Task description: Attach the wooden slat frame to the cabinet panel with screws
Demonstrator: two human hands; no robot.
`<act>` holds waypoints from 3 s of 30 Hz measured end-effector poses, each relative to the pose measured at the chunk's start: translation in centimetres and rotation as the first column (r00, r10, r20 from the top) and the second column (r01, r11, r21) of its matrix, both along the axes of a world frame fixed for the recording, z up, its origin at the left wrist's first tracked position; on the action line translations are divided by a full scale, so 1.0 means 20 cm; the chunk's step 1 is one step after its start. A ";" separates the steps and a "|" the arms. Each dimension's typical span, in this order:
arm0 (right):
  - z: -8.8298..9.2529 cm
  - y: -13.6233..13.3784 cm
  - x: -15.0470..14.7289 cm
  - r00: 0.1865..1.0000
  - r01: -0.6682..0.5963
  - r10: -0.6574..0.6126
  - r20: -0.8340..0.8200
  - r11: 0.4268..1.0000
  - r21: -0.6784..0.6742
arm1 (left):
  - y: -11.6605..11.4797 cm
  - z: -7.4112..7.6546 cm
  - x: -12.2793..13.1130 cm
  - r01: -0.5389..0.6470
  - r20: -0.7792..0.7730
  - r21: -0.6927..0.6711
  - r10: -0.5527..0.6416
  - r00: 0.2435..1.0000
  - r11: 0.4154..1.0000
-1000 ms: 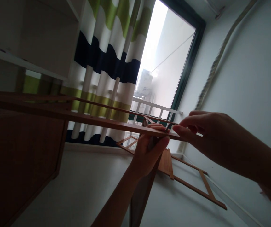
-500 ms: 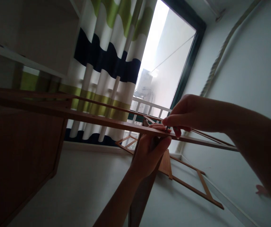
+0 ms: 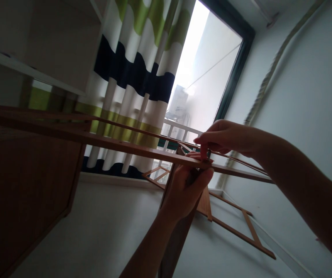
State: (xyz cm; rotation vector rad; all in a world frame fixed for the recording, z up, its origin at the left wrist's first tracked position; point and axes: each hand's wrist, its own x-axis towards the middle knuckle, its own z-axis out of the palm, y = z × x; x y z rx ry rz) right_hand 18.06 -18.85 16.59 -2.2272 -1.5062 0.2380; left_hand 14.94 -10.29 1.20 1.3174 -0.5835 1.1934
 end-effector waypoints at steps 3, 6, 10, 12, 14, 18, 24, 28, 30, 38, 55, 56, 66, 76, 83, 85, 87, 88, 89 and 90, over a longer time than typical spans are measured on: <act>-0.01 -0.02 0.04 0.995 -0.040 0.040 -0.089 0.999 0.007 | 0.00 0.00 0.00 -0.011 0.028 0.007 0.011 1.000 1.000; -0.01 -0.04 0.08 0.991 -0.045 0.049 -0.123 0.998 0.032 | 0.00 0.01 -0.01 -0.017 0.050 0.006 0.017 0.999 1.000; -0.02 -0.09 0.11 0.996 0.010 -0.007 -0.088 0.999 0.043 | 0.00 0.01 -0.01 -0.022 0.055 0.018 0.021 0.998 1.000; -0.02 -0.13 0.12 0.996 0.040 -0.037 -0.075 0.998 0.044 | 0.00 0.01 -0.01 -0.027 0.052 0.014 0.026 0.998 1.000; -0.01 -0.16 0.13 0.996 0.068 -0.065 -0.054 0.997 0.044 | 0.00 0.01 -0.01 -0.029 0.048 0.010 0.029 0.998 1.000; -0.01 -0.21 0.12 0.996 0.089 -0.089 0.003 0.995 0.045 | 0.00 0.00 -0.01 -0.026 0.051 -0.002 0.026 0.998 1.000; -0.01 -0.21 0.06 0.999 -0.033 0.033 0.018 0.999 0.006 | 0.01 0.00 -0.01 -0.041 0.039 0.018 0.040 0.998 0.999; -0.01 -0.18 0.02 0.991 -0.136 0.137 -0.012 0.990 0.034 | 0.01 0.00 0.00 -0.050 0.036 0.015 0.049 0.998 0.999; -0.01 -0.15 0.00 0.982 -0.187 0.188 -0.017 0.981 0.045 | 0.01 -0.01 0.00 -0.045 0.019 0.013 0.045 0.999 0.999; -0.02 -0.05 -0.05 0.978 -0.208 0.208 0.005 0.977 0.055 | 0.00 0.00 -0.01 -0.009 -0.003 0.018 0.009 1.000 1.000; 0.01 -0.17 0.11 0.991 -0.104 0.097 0.089 0.992 0.071 | 0.02 0.00 0.00 -0.033 0.052 0.049 0.030 0.998 0.998; 0.01 -0.18 0.10 0.985 -0.151 0.145 0.097 0.987 0.051 | 0.02 0.00 0.00 -0.044 0.054 0.051 0.042 0.998 0.998; -0.01 -0.05 -0.02 0.907 -0.421 0.420 0.037 0.906 0.035 | 0.01 -0.01 0.00 0.004 -0.026 0.008 -0.004 1.000 1.000; -0.01 -0.03 0.07 0.964 -0.263 0.260 0.061 0.963 0.056 | 0.00 0.00 0.00 -0.007 0.022 0.001 0.007 1.000 1.000; -0.01 -0.14 0.12 0.984 -0.154 0.150 0.100 0.988 0.033 | 0.01 0.00 -0.01 -0.040 0.036 0.035 0.039 0.999 0.999; 0.00 -0.18 0.12 0.983 -0.139 0.135 0.126 0.990 0.023 | 0.01 0.00 -0.01 -0.044 0.049 0.034 0.042 0.998 0.998; 0.01 -0.20 0.12 0.980 -0.148 0.148 0.133 0.989 -0.006 | 0.00 0.00 -0.01 -0.045 0.060 0.034 0.043 0.997 0.998; 0.01 -0.21 0.11 0.978 -0.165 0.167 0.126 0.986 -0.025 | 0.00 0.00 -0.01 -0.045 0.061 0.036 0.043 0.997 0.998; 0.01 -0.22 0.11 0.975 -0.188 0.191 0.115 0.981 -0.041 | 0.00 0.01 -0.01 -0.045 0.060 0.036 0.043 0.997 0.998; 0.01 -0.22 0.10 0.971 -0.212 0.216 0.103 0.976 -0.053 | 0.00 0.01 -0.01 -0.045 0.056 0.031 0.043 0.998 0.998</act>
